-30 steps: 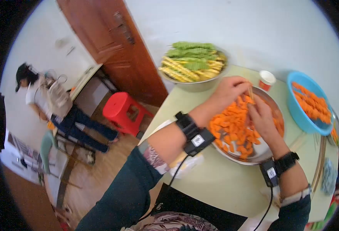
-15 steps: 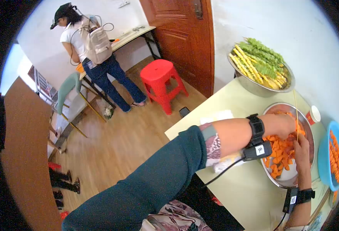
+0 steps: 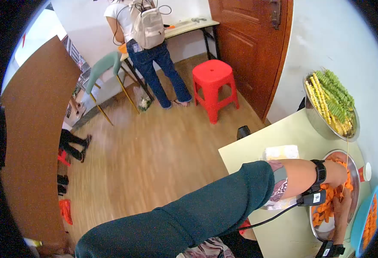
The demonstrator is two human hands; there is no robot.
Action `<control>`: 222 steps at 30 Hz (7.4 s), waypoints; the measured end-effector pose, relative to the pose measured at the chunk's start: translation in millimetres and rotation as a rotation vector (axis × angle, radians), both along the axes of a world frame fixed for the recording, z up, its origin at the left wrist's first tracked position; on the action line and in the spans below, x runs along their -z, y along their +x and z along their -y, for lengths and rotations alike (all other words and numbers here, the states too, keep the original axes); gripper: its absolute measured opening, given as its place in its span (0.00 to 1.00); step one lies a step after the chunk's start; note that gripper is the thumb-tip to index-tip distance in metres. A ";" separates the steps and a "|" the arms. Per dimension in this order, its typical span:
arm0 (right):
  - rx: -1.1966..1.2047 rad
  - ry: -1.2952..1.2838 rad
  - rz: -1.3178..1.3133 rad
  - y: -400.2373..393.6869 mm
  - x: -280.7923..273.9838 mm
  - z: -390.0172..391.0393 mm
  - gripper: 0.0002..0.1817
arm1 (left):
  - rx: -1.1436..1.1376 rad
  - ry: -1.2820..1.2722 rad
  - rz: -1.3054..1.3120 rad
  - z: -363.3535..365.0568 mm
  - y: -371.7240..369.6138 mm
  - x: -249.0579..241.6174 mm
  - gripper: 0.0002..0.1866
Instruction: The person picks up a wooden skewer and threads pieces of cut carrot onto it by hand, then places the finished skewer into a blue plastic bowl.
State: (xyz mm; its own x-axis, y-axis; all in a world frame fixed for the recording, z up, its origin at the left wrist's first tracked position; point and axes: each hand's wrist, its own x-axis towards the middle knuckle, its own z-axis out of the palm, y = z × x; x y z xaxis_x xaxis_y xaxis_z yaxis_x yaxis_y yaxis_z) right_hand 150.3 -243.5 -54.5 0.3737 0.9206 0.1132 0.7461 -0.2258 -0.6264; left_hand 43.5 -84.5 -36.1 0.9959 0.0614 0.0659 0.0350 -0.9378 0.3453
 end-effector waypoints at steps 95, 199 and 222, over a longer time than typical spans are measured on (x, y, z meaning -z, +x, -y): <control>0.443 0.205 -0.797 -56.1 -39.7 19.5 0.22 | 0.208 -0.194 0.121 7.4 11.7 -22.9 0.24; 0.469 0.348 -0.793 -55.6 -13.8 13.7 0.22 | 0.324 -0.159 0.069 5.1 28.5 -15.8 0.17; 0.417 0.265 -0.851 -52.9 -18.7 15.6 0.25 | 0.304 -0.098 0.165 3.8 23.1 -15.8 0.19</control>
